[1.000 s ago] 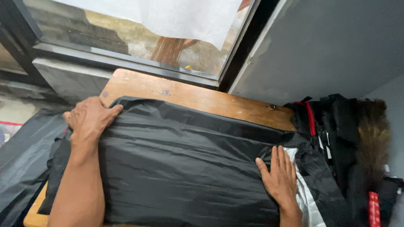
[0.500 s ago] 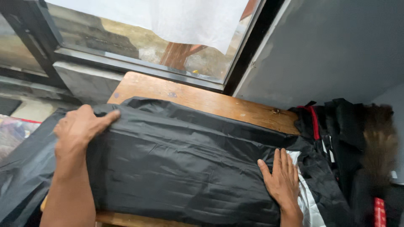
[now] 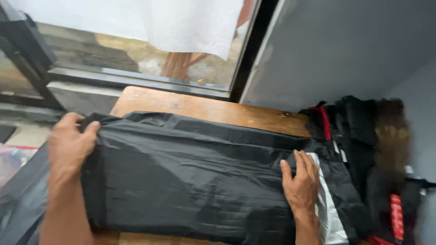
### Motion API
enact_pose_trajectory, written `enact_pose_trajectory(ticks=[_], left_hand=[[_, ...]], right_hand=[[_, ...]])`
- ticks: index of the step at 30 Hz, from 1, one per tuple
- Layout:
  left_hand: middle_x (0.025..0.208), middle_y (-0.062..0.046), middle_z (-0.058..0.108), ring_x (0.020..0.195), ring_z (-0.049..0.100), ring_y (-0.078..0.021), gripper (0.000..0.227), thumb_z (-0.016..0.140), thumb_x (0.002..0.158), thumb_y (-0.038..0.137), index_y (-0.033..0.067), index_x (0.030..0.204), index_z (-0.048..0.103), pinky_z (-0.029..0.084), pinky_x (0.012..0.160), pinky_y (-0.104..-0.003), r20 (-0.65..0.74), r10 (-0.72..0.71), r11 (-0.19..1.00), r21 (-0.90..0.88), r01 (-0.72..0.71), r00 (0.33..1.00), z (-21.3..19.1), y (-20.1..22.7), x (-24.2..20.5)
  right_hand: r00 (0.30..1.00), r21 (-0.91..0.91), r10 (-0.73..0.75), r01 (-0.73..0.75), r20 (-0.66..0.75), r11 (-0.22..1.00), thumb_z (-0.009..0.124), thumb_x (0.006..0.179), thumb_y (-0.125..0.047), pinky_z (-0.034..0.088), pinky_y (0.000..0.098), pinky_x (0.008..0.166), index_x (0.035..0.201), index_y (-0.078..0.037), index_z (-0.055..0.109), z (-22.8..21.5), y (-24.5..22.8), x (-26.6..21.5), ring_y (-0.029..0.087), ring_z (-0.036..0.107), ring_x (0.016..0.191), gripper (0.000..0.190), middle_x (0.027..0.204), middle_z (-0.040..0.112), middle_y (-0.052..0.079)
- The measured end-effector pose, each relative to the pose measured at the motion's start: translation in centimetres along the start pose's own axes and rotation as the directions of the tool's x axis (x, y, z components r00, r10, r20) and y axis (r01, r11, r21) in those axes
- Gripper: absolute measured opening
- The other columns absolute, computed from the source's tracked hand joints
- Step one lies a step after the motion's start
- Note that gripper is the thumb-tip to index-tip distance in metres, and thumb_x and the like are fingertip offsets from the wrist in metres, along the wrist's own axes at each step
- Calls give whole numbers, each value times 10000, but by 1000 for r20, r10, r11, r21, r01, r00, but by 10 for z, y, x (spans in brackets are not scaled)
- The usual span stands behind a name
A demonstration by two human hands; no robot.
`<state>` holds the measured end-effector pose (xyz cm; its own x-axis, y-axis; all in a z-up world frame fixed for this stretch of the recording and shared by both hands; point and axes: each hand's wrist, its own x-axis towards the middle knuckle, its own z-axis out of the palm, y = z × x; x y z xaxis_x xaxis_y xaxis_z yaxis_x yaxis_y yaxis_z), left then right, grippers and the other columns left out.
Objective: The person folds a black textile item on a wooden surface, smoothing the material by hand and then using a duster on the folded item.
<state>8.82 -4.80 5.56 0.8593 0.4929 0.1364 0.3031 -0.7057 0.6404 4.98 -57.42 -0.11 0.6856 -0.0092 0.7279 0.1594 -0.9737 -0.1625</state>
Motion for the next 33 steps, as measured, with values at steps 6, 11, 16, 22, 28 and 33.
enact_pose_trajectory(ticks=[6, 11, 16, 22, 28, 33], left_hand=[[657, -18, 318, 450, 303, -175, 341, 586, 980, 316, 130, 1236, 458, 200, 328, -377, 104, -150, 878, -443, 181, 983, 0, 7, 14], [589, -49, 455, 475, 417, -200, 427, 558, 970, 310, -5, 688, 619, 290, 418, -382, 279, -157, 898, -359, 254, 947, 73, -57, 48], [719, -121, 526, 684, 454, -233, 486, 528, 1023, 395, -10, 763, 602, 309, 571, -377, 273, 18, 979, -202, 39, 962, 84, -94, 68], [872, -230, 664, 788, 588, -325, 387, 605, 987, 287, -79, 929, 715, 392, 639, -405, 395, 109, 975, -223, -21, 912, 147, -205, 134], [1213, -252, 567, 1103, 532, -332, 306, 485, 1168, 171, -86, 1301, 582, 426, 962, -477, 245, 292, 855, -500, -138, 924, 178, -239, 166], [833, -252, 601, 687, 603, -323, 886, 587, 1088, 782, -79, 884, 624, 422, 484, -482, 209, -149, 934, -290, 207, 966, 173, -170, 149]], right_hand=[[954, -162, 213, -181, 211, 970, 525, 881, -493, 276, 564, 1062, 1340, -148, 545, -39, -16, 13, 341, 392, 1345, 575, 1389, 505, 164], [775, -381, 407, -232, 484, 895, 401, 860, -644, 137, 575, 1136, 1407, -254, 436, -13, 5, -10, 324, 254, 1428, 673, 1490, 379, 107], [898, -338, 263, -139, 353, 931, 473, 866, -587, 296, 537, 1053, 1349, -196, 516, -10, 3, -15, 292, 402, 1321, 622, 1386, 492, 117], [699, -267, 377, -267, 607, 926, 409, 908, -577, 238, 510, 1082, 1457, -173, 356, -44, -11, -1, 325, 289, 1378, 684, 1497, 326, 133], [725, -236, 439, -372, 530, 898, 492, 888, -504, 371, 532, 978, 1437, -138, 363, -52, -9, 49, 369, 426, 1263, 673, 1429, 405, 132], [823, -217, 400, -338, 404, 916, 544, 882, -479, 402, 524, 944, 1397, -110, 438, -8, 45, 60, 382, 452, 1221, 642, 1382, 451, 150]])
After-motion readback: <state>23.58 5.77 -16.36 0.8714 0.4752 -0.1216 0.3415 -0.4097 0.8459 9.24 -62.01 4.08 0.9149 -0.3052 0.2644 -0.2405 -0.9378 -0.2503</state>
